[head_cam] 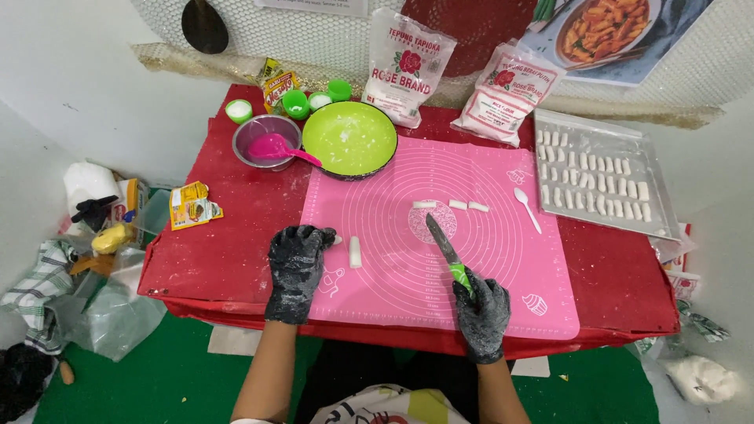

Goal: Cutting a long roll of dough into small segments and shaping them into small cylinders on a silicone mat.

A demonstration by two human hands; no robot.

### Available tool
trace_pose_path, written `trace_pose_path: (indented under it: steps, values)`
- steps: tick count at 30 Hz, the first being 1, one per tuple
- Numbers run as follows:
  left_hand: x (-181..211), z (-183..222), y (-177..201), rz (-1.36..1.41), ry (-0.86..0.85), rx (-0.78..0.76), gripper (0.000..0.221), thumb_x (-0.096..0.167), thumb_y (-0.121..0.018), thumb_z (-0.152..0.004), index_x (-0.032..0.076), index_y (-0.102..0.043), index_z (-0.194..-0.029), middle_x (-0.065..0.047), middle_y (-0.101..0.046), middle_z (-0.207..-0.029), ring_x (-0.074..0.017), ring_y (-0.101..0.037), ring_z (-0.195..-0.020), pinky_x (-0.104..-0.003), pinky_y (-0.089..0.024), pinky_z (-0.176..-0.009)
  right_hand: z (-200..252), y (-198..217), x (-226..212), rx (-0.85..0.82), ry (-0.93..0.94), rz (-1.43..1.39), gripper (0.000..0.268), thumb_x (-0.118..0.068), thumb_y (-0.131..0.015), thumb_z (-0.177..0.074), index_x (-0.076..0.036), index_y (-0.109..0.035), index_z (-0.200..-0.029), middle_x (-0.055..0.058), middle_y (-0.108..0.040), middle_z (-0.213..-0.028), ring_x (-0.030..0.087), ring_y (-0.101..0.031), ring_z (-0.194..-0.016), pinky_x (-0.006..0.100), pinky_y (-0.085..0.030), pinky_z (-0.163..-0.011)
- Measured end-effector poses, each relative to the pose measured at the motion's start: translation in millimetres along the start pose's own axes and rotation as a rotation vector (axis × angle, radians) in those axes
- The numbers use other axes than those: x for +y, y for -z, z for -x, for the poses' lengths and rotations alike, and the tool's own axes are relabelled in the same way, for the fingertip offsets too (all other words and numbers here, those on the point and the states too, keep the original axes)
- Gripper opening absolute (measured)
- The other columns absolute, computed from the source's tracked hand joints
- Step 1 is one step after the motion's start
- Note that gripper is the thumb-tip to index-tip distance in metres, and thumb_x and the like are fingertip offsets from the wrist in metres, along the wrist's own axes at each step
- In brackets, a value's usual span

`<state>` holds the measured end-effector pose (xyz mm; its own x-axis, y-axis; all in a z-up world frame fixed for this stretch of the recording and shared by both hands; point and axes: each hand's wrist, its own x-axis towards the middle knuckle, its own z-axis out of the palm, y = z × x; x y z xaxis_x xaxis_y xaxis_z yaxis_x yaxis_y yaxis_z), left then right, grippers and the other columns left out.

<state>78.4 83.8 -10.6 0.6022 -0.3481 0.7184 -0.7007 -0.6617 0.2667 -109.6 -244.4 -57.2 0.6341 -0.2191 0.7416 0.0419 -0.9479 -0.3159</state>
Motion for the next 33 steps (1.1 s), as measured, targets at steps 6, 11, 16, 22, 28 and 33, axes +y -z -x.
trace_pose_path:
  steps: [6, 11, 16, 22, 28, 33]
  values:
    - [-4, 7, -3, -0.063, 0.03, -0.076, 0.032, 0.006, -0.063, -0.087, 0.03, -0.078, -0.103, 0.002, -0.07, -0.088, -0.0312, -0.063, -0.078, -0.049, -0.051, -0.072, -2, 1, -1, 0.016, 0.034, -0.01, 0.027, -0.016, -0.076, -0.094, -0.009, -0.07, -0.12, 0.01, -0.071, -0.093, 0.033, -0.061, -0.074, 0.048, -0.048, -0.07]
    - [-2, 6, -4, -0.174, 0.043, -0.156, 0.033, 0.011, -0.062, -0.085, 0.033, -0.078, -0.105, 0.002, -0.066, -0.083, -0.031, -0.06, -0.073, -0.048, -0.049, -0.069, 5, -3, 6, 0.021, 0.03, 0.007, 0.031, -0.017, -0.078, -0.094, -0.01, -0.069, -0.123, 0.008, -0.068, -0.09, 0.03, -0.061, -0.075, 0.045, -0.048, -0.073]
    - [4, -1, -3, -0.478, -0.064, -0.241, 0.028, 0.016, -0.066, -0.086, 0.034, -0.075, -0.105, 0.001, -0.06, -0.074, -0.0275, -0.061, -0.07, -0.043, -0.05, -0.064, 4, -2, 7, 0.042, 0.072, 0.005, 0.03, -0.015, -0.077, -0.094, -0.008, -0.068, -0.122, 0.011, -0.067, -0.088, 0.032, -0.059, -0.072, 0.048, -0.048, -0.071]
    - [7, -18, 19, -0.195, -0.158, -0.207, 0.015, 0.026, -0.062, -0.101, 0.018, -0.074, -0.105, -0.005, -0.064, -0.076, -0.0303, -0.062, -0.064, -0.047, -0.048, -0.056, -2, 14, 12, -0.101, -0.185, -0.055, 0.027, -0.02, -0.073, -0.094, -0.012, -0.076, -0.12, 0.008, -0.068, -0.083, 0.031, -0.063, -0.073, 0.044, -0.051, -0.072]
    - [3, -15, 16, -0.103, -0.049, -0.244, 0.028, 0.025, -0.06, -0.1, 0.023, -0.075, -0.123, -0.006, -0.072, -0.09, -0.032, -0.067, -0.075, -0.049, -0.053, -0.062, -20, 38, 18, -0.025, -0.345, -0.213, 0.026, -0.014, -0.071, -0.098, -0.003, -0.075, -0.122, 0.011, -0.073, -0.094, 0.023, -0.067, -0.078, 0.038, -0.056, -0.074]
    - [-20, 50, -87, -0.656, -0.176, -0.06, 0.041, 0.038, -0.05, -0.101, 0.022, -0.064, -0.136, -0.016, -0.067, -0.11, -0.0348, -0.066, -0.093, -0.045, -0.057, -0.073, -45, 63, 33, -0.329, -0.932, 0.042, 0.047, -0.057, -0.061, -0.099, -0.029, -0.067, -0.136, 0.021, -0.067, -0.13, 0.047, -0.057, -0.127, 0.057, -0.044, -0.113]
